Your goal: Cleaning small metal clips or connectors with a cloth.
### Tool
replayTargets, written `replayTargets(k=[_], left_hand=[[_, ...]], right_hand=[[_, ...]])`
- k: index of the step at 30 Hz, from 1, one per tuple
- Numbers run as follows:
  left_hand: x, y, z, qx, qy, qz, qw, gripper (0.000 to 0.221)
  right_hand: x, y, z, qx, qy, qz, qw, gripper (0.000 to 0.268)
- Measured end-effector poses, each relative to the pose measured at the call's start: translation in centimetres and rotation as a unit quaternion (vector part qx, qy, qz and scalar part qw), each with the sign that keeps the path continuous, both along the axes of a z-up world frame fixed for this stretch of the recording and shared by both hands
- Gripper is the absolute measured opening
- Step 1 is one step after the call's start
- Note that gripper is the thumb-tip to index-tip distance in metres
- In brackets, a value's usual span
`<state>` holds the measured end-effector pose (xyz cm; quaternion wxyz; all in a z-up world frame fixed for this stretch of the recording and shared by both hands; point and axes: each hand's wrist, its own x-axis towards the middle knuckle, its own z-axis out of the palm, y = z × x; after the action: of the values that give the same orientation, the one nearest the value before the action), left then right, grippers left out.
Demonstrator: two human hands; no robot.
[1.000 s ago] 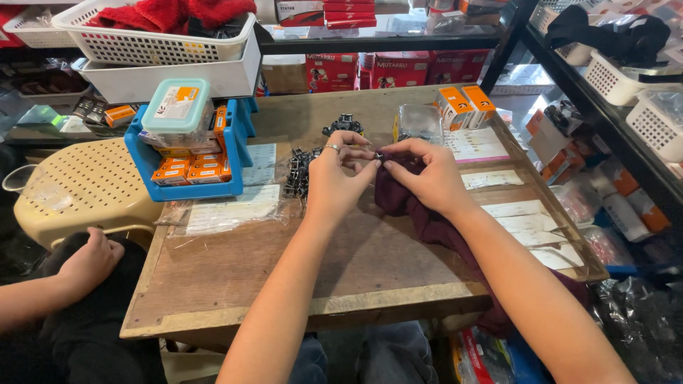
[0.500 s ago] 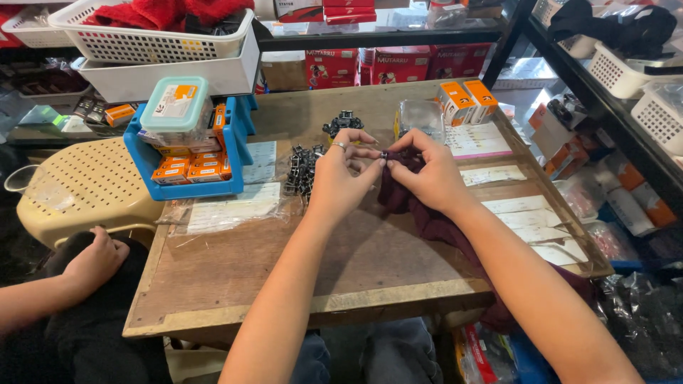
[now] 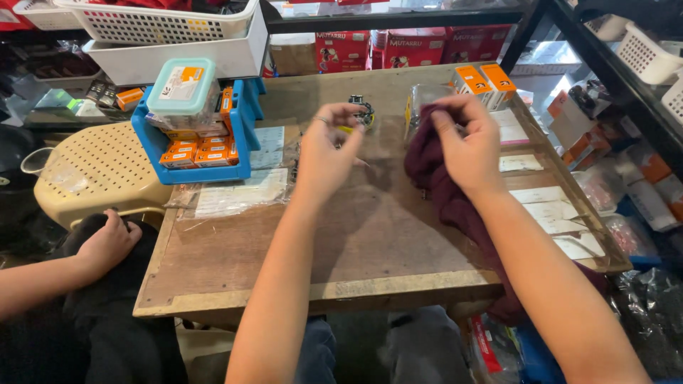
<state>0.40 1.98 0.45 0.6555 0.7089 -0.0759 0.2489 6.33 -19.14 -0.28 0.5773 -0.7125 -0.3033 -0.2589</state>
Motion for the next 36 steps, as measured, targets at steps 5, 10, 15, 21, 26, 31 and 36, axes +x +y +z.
replayTargets(k=[5,10,15,21,26,31,36], left_hand=[[-0.5,2.8,0.6,0.074,-0.023,0.140,0.987,0.018],[-0.6,4.9,-0.4,0.253,-0.024,0.215,0.943,0.009],[-0.2,5.9,-1.1,0.267,0.049,0.191,0.943,0.020],[0.1,6.3,-2.2,0.271,0.067,0.184,0.942,0.020],[0.0,6.2,-1.7,0.313,0.048,0.208,0.925,0.020],[0.0,6.3,-1.9,0.292,0.035,0.214,0.931,0.027],[-0.4,6.0,-1.4,0.296,0.051,0.208,0.931,0.026]], right_hand=[[0.3,-1.2,1.1,0.037,-0.104,-0.081,0.991,0.004],[-0.3,-1.8,1.9,0.051,-0.096,-0.045,0.993,0.012],[0.2,-2.4,2.0,0.028,-0.154,-0.090,0.984,0.012],[0.6,-2.3,1.4,0.046,-0.117,-0.048,0.991,0.013],[0.1,-2.0,1.5,0.037,-0.103,-0.046,0.993,0.013],[-0.1,-1.8,1.5,0.025,-0.100,-0.042,0.994,0.014],[-0.2,-1.7,1.5,0.017,-0.103,-0.043,0.994,0.014]])
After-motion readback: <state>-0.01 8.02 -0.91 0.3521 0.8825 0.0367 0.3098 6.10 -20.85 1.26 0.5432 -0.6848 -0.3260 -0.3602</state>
